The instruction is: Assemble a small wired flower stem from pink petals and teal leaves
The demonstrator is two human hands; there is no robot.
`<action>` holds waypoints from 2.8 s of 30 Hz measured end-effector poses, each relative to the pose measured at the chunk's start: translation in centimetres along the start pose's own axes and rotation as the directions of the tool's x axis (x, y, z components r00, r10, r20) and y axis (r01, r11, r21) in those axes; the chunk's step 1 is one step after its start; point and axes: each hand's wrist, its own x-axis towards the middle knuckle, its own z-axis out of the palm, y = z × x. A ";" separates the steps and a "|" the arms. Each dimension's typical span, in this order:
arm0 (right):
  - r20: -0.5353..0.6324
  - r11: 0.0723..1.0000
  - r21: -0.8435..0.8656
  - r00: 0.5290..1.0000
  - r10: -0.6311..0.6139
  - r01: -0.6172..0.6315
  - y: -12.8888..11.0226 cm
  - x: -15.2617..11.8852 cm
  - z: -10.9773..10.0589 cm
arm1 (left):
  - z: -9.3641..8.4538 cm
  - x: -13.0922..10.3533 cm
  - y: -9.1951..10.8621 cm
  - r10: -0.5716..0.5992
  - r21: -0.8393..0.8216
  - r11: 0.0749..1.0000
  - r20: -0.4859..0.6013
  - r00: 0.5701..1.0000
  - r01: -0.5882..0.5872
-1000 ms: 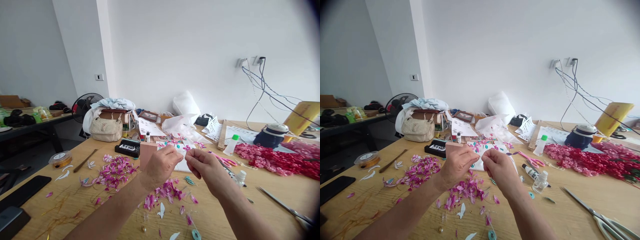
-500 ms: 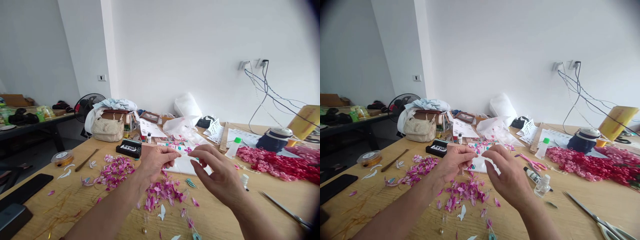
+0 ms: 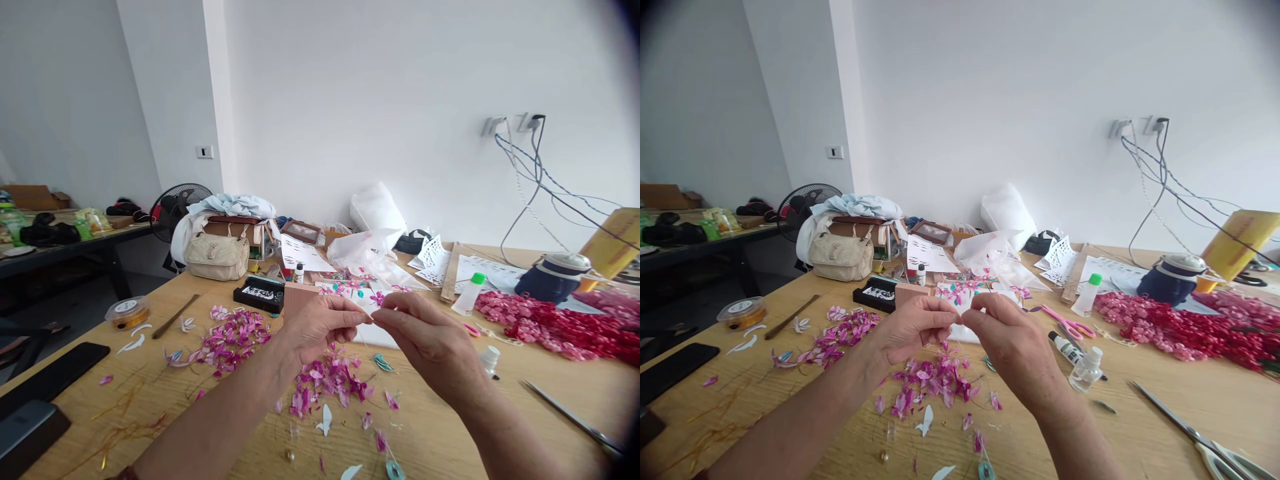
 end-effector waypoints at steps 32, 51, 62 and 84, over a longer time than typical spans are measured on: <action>-0.090 0.995 0.046 0.992 -0.083 0.088 0.1 0.7 0.0 | -0.1 0.1 0.0 0.057 -0.001 0.998 -0.016 0.998 -0.057; 0.028 0.744 0.423 0.829 0.559 -0.516 -1.0 0.6 1.6 | 0.4 -0.2 -0.6 0.630 0.665 0.525 0.115 0.768 -0.531; 0.328 0.384 0.562 0.624 0.710 -0.733 -0.7 0.6 2.2 | 0.7 0.2 -0.6 0.627 0.671 0.573 0.013 0.779 -0.472; -0.153 0.999 -0.024 0.987 -0.038 0.035 -0.2 0.6 0.4 | 0.2 0.2 -0.2 0.021 -0.097 0.995 -0.054 0.998 -0.026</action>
